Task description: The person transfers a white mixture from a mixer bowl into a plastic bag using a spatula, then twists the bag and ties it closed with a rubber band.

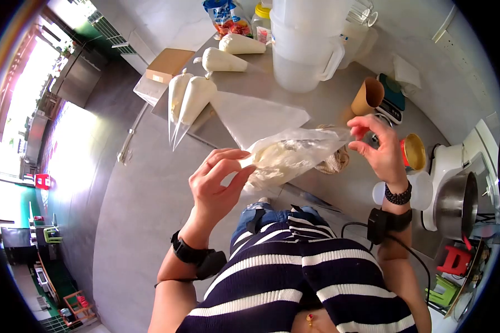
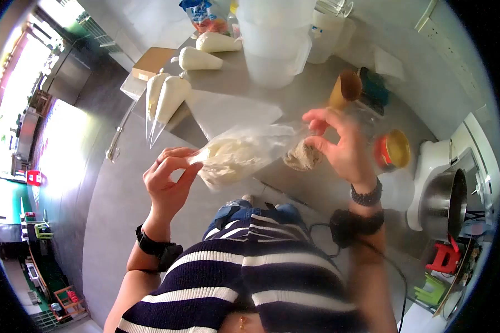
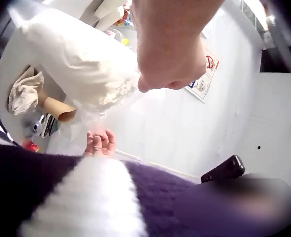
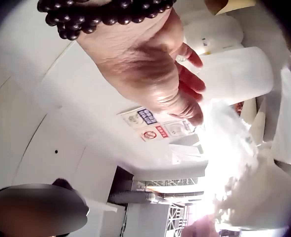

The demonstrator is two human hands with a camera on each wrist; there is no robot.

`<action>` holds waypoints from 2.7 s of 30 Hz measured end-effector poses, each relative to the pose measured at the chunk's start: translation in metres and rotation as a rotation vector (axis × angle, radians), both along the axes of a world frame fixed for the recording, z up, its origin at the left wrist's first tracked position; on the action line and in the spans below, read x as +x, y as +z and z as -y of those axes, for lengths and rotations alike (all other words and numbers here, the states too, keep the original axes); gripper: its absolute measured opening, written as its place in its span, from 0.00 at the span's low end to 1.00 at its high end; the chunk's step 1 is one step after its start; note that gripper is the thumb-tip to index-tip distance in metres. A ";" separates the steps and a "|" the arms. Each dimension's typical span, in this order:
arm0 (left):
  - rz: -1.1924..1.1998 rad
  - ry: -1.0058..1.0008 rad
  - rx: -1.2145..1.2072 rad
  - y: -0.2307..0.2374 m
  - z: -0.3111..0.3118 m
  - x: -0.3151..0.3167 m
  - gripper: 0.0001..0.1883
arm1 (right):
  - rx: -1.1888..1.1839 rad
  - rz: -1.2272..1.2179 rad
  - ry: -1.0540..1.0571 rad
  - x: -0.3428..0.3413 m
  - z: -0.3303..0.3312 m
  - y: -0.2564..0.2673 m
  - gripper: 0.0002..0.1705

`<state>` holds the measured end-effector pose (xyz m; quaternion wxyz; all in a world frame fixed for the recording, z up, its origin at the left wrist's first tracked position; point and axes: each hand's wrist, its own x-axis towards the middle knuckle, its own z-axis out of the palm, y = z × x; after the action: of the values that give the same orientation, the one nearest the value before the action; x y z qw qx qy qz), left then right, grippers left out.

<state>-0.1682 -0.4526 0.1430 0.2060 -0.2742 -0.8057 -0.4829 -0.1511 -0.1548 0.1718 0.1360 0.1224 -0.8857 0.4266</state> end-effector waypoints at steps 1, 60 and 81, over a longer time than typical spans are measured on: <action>-0.040 -0.014 -0.013 0.002 -0.006 -0.004 0.11 | 0.071 -0.082 -0.012 0.000 0.002 0.006 0.16; -0.029 -0.047 0.239 -0.016 -0.021 0.002 0.09 | 0.385 -0.242 0.528 -0.041 0.090 0.012 0.10; 0.393 -0.296 -0.014 -0.057 -0.039 -0.003 0.17 | 0.415 -0.456 0.522 -0.020 0.106 -0.002 0.06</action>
<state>-0.1714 -0.4141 0.0858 -0.0295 -0.2918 -0.7845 -0.5463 -0.1707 -0.2611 0.1696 0.1883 0.4597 -0.8393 0.2208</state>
